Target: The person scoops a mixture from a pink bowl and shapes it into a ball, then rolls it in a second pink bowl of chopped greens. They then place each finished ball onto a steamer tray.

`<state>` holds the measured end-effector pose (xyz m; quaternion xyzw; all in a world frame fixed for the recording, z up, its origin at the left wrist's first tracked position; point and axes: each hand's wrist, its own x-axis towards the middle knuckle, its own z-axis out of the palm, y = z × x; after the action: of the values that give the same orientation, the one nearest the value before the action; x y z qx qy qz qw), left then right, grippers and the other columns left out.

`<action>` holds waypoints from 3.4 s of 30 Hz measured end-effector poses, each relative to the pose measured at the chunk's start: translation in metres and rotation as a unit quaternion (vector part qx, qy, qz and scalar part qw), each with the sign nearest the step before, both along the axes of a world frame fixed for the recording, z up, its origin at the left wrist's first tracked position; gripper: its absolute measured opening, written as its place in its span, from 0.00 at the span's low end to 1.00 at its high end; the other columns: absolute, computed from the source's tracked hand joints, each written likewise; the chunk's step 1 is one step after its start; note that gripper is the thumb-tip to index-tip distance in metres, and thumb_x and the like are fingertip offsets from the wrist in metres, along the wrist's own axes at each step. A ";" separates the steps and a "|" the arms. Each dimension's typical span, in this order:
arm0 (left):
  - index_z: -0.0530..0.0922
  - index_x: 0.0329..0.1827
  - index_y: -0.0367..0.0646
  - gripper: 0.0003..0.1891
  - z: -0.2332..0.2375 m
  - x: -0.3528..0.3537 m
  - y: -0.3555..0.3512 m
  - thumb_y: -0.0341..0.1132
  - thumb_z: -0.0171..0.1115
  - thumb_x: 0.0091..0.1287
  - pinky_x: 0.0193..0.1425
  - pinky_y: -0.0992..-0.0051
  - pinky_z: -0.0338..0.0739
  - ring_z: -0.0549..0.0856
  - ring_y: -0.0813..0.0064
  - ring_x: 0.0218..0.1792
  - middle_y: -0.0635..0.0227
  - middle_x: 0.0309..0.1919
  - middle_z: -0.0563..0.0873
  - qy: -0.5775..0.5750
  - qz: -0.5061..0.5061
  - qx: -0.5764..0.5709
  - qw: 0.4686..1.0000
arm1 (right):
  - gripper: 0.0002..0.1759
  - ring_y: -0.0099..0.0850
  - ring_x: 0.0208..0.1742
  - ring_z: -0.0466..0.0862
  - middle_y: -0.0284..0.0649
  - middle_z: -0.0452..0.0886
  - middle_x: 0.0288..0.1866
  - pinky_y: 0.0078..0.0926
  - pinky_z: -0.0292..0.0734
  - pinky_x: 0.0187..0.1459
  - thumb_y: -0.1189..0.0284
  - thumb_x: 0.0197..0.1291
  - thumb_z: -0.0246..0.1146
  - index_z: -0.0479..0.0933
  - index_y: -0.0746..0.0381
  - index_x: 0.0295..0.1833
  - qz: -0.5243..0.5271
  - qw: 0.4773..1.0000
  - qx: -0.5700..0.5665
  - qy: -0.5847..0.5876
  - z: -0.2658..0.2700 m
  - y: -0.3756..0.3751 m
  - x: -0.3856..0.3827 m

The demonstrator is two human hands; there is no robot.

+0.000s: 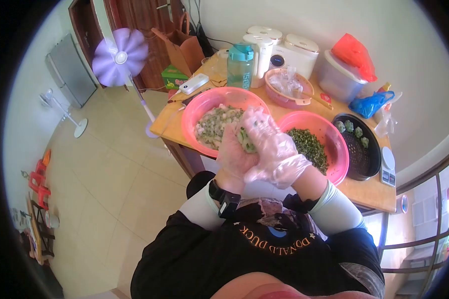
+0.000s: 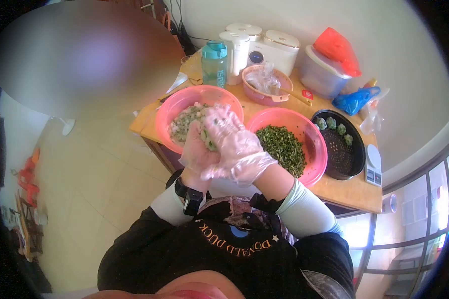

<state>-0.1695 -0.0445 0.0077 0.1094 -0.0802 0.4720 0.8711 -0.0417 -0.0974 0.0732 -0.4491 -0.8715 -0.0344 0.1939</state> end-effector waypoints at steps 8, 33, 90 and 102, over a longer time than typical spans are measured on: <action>0.67 0.77 0.39 0.34 0.001 0.003 -0.005 0.56 0.32 0.82 0.80 0.53 0.65 0.72 0.56 0.74 0.55 0.75 0.72 0.028 0.053 -0.030 0.998 | 0.71 0.57 0.85 0.52 0.66 0.58 0.81 0.49 0.48 0.83 0.33 0.43 0.72 0.56 0.74 0.80 -0.006 0.999 -0.028 -0.046 -0.008 -0.001 -0.004; 0.63 0.79 0.39 0.42 0.002 0.005 -0.007 0.67 0.29 0.79 0.85 0.51 0.54 0.61 0.54 0.81 0.53 0.80 0.65 -0.019 0.001 -0.074 0.997 | 0.72 0.57 0.85 0.53 0.61 0.58 0.83 0.56 0.46 0.83 0.27 0.44 0.67 0.57 0.72 0.80 0.007 1.000 -0.004 0.005 -0.018 -0.012 0.009; 0.64 0.79 0.42 0.37 -0.003 0.077 -0.012 0.61 0.30 0.82 0.84 0.50 0.54 0.61 0.54 0.81 0.55 0.81 0.64 -0.014 -0.098 -0.143 0.985 | 0.21 0.49 0.54 0.88 0.49 0.89 0.48 0.44 0.84 0.55 0.68 0.56 0.72 0.85 0.60 0.55 -0.251 0.858 -0.396 -0.210 -0.075 -0.035 0.154; 0.62 0.82 0.45 0.38 -0.015 0.092 -0.010 0.63 0.33 0.81 0.84 0.52 0.54 0.60 0.57 0.82 0.56 0.81 0.64 0.022 -0.108 -0.107 0.988 | 0.19 0.45 0.58 0.86 0.47 0.87 0.52 0.42 0.81 0.57 0.71 0.55 0.71 0.85 0.59 0.53 -0.246 0.872 -0.389 -0.167 -0.072 -0.021 0.146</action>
<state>-0.0778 -0.0545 -0.0068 0.0160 -0.0215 0.3783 0.9253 0.1045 -0.1183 0.0012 -0.6758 -0.6950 0.1866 -0.1596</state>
